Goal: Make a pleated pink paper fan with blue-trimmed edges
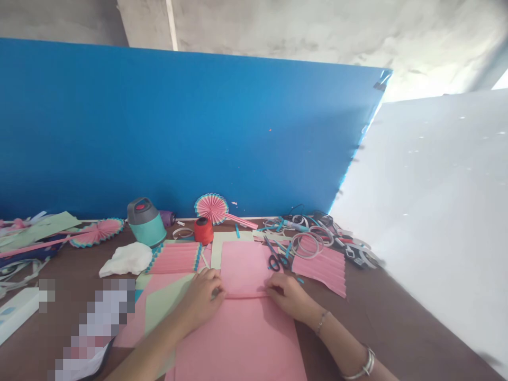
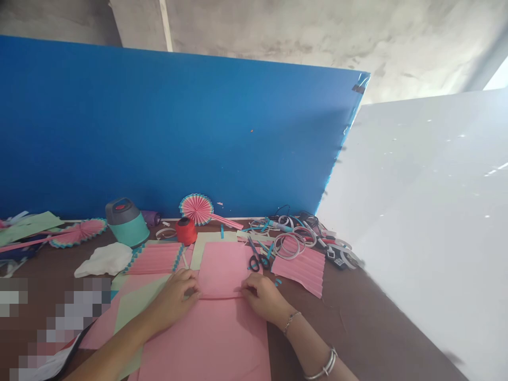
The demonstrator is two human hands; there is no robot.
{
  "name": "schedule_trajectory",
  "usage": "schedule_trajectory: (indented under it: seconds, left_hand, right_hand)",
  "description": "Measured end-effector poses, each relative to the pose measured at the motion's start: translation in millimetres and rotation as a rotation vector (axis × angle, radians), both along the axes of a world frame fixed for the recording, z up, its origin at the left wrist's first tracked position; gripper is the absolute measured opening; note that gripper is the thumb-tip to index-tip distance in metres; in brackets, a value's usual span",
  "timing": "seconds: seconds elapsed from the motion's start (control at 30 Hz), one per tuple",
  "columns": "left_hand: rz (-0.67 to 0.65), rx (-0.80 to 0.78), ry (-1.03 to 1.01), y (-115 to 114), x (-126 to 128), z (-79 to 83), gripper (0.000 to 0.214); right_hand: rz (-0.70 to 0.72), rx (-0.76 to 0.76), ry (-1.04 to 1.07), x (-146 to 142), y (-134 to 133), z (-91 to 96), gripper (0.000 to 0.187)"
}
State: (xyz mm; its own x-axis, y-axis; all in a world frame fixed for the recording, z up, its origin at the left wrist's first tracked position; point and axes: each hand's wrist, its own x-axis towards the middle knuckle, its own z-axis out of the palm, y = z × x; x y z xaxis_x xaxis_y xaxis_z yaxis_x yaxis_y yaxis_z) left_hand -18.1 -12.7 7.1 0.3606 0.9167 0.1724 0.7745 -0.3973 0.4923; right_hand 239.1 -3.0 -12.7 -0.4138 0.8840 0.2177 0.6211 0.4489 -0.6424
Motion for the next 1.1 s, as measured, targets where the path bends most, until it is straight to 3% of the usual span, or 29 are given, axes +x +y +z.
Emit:
schedule_trajectory:
  seconds: [0.2, 0.43, 0.77, 1.1]
  left_hand:
    - [0.026, -0.039, -0.029, 3.1, -2.5, -3.9, 0.019]
    - [0.073, -0.055, 0.006, 3.9, -1.3, -2.6, 0.021]
    - [0.088, -0.113, 0.022, 4.2, -1.3, 2.6, 0.018]
    - [0.000, -0.134, 0.058, 10.3, -5.0, 3.1, 0.021]
  right_hand:
    - [-0.070, -0.208, 0.106, 0.7, 3.0, -4.3, 0.013]
    - [-0.155, -0.220, 0.071, -3.0, 6.2, -1.5, 0.008]
    - [-0.101, -0.213, 0.066, -0.3, 8.0, -8.3, 0.010]
    - [-0.116, -0.222, -0.022, -2.7, 7.9, -1.3, 0.011]
